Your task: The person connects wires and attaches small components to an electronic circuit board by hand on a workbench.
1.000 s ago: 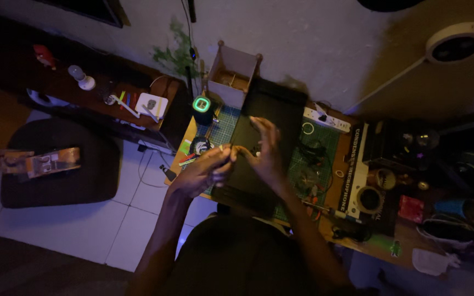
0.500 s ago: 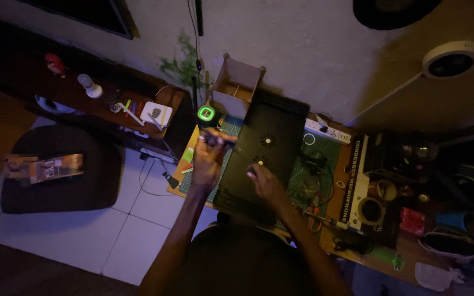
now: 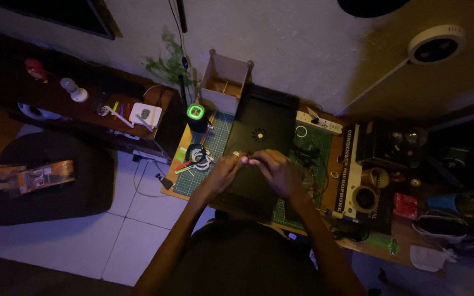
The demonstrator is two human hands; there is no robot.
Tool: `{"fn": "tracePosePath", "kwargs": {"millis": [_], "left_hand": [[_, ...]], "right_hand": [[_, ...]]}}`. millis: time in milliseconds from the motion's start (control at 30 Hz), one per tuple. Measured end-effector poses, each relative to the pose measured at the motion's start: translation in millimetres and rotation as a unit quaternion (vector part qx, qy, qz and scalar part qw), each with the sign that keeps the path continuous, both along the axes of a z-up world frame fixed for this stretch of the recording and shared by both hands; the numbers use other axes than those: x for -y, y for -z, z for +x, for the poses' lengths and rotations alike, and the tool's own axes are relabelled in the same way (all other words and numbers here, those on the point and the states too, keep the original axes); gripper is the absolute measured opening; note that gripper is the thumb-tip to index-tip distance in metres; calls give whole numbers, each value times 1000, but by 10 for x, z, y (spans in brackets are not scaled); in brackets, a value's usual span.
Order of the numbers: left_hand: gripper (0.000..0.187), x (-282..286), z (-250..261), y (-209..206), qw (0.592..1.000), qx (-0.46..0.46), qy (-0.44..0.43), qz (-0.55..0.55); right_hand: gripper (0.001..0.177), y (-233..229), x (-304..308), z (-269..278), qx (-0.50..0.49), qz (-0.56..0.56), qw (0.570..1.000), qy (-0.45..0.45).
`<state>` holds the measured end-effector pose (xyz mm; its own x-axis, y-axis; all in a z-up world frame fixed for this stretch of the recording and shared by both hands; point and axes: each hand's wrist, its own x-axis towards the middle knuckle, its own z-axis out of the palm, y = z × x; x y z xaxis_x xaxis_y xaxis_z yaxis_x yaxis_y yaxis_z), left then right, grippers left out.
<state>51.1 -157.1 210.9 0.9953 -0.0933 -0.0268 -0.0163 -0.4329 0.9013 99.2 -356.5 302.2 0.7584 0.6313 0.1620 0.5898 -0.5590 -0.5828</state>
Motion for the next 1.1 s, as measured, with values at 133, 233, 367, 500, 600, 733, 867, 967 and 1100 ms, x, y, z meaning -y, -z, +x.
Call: {"fn": "tracePosePath", "kwargs": {"millis": [133, 233, 367, 500, 600, 733, 867, 967, 1100], "left_hand": [[47, -68, -13, 95, 987, 40, 78, -138], [48, -122, -25, 99, 954, -84, 100, -270], [33, -127, -85, -105, 935, -123, 97, -317], [36, -189, -95, -326, 948, -80, 96, -291], [32, -248, -114, -421, 960, -117, 46, -249], [30, -226, -99, -430, 992, -62, -9, -107], [29, -257, -115, -334, 998, 8, -5, -59], [31, -326, -119, -279, 986, -47, 10, -162], [30, -364, -138, -279, 982, -49, 37, -180]], "right_hand": [[36, -78, -47, 54, 25, 119, 992, -25], [32, 53, -55, 130, -94, 154, 977, -116], [27, 244, -60, 160, -177, 147, 972, -53], [30, 313, -42, 182, -181, 103, 977, 55], [31, 297, 11, 217, -175, 95, 977, 77], [32, 310, 33, 210, -193, 112, 971, 84], [34, 369, 85, 202, -253, 160, 953, 54], [36, 440, 117, 208, -323, 170, 931, 26], [38, 452, 143, 244, -356, 157, 921, -23]]}}
